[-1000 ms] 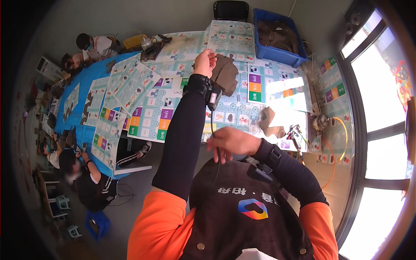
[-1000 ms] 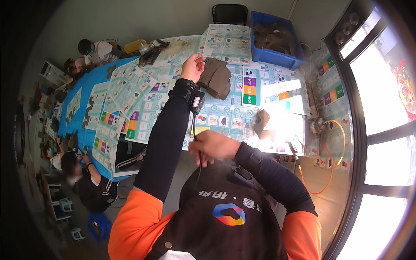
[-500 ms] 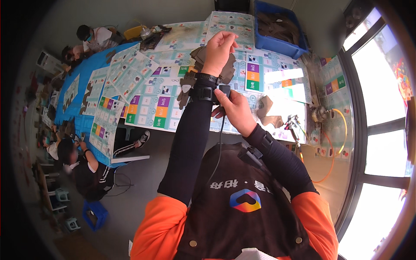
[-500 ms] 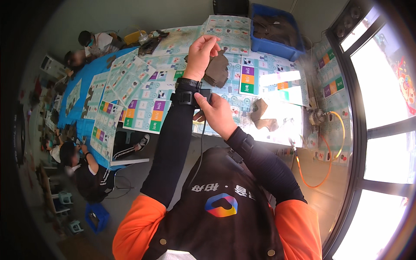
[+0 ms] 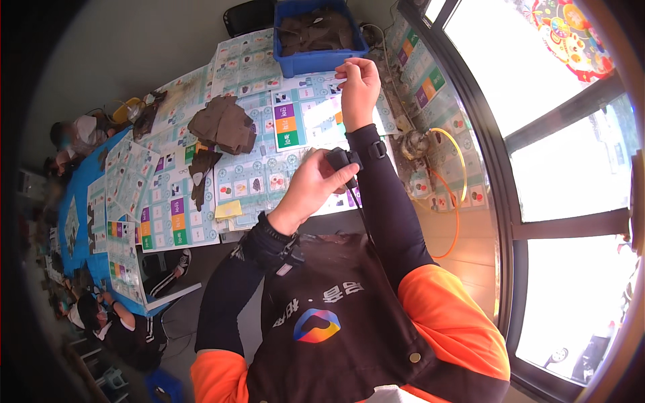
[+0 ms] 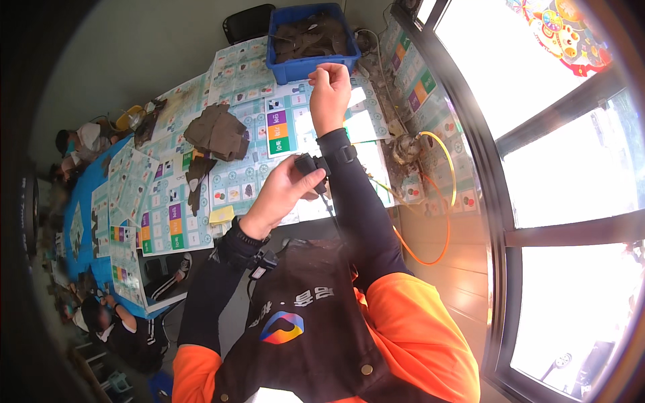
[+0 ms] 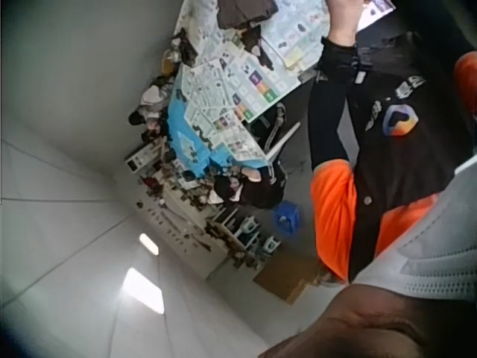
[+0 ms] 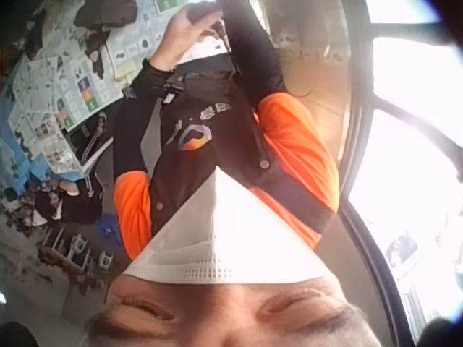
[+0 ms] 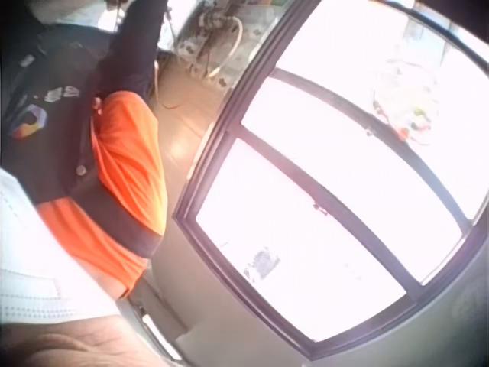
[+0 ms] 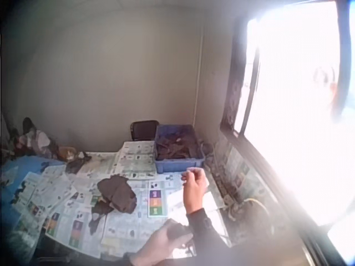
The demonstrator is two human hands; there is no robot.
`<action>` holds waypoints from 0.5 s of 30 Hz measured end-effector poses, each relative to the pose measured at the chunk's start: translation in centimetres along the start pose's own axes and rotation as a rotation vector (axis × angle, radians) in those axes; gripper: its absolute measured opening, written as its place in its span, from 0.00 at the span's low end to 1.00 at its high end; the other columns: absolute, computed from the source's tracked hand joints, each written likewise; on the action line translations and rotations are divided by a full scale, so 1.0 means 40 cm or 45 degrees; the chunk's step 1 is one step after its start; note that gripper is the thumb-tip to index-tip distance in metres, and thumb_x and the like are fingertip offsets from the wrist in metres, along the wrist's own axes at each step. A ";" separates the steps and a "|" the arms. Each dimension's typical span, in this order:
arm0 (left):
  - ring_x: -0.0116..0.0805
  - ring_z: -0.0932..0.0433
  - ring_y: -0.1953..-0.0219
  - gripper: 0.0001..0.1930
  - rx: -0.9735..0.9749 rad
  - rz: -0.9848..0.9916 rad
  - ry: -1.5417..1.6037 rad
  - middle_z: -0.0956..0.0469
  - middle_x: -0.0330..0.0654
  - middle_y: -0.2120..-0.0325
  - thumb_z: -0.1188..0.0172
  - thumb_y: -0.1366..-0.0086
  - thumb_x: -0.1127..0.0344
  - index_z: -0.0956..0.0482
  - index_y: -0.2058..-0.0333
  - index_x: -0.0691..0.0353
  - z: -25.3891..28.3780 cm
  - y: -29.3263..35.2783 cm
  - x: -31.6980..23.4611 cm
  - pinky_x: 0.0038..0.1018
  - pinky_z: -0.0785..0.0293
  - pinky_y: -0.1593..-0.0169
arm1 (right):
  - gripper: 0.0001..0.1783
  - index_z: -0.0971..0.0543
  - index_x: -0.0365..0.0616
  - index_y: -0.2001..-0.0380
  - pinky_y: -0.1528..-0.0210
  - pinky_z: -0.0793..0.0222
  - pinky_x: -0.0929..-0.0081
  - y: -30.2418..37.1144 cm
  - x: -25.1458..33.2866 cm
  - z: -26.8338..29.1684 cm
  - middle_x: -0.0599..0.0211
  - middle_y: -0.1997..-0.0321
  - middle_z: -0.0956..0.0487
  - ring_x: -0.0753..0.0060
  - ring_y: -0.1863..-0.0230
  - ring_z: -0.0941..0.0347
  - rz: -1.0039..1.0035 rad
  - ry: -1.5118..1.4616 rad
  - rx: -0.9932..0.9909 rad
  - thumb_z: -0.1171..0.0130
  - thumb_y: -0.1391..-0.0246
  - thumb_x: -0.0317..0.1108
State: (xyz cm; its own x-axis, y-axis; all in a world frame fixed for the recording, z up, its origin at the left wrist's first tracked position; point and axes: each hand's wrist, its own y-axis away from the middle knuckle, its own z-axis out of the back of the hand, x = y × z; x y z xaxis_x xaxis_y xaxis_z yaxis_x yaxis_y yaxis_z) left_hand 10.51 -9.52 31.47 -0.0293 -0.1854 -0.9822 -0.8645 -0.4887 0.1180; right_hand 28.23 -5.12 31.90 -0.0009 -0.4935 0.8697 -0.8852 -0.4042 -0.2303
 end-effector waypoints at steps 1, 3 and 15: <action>0.24 0.25 0.72 0.18 0.000 0.016 -0.010 0.25 0.38 0.73 0.39 0.42 0.59 0.29 0.62 0.69 -0.012 -0.017 -0.007 0.21 0.26 0.68 | 0.04 0.28 0.40 0.70 0.74 0.35 0.84 -0.002 -0.006 0.019 0.68 0.75 0.24 0.79 0.74 0.28 0.185 0.217 0.018 0.52 0.49 0.25; 0.23 0.23 0.70 0.17 0.141 0.167 0.010 0.24 0.38 0.69 0.43 0.39 0.57 0.29 0.61 0.66 -0.033 -0.049 -0.023 0.17 0.28 0.71 | 0.03 0.28 0.40 0.70 0.74 0.35 0.84 -0.005 -0.023 0.060 0.68 0.75 0.24 0.80 0.74 0.28 0.346 0.433 0.021 0.52 0.49 0.24; 0.30 0.25 0.63 0.23 -0.090 0.694 -0.584 0.25 0.43 0.61 0.41 0.41 0.56 0.31 0.53 0.65 0.321 -0.087 0.475 0.25 0.29 0.58 | 0.11 0.27 0.37 0.67 0.61 0.30 0.69 0.187 -0.222 0.651 0.54 0.69 0.22 0.60 0.67 0.24 -0.433 1.485 0.410 0.47 0.55 0.31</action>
State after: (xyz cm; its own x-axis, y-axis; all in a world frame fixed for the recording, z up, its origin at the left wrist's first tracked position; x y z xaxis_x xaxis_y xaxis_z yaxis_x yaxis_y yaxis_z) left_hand 6.50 -0.40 10.50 -0.6693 -0.0495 -0.7414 -0.6325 -0.4857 0.6034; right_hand 33.74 -23.81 11.10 -0.3508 0.5797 0.7354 -0.7682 -0.6273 0.1280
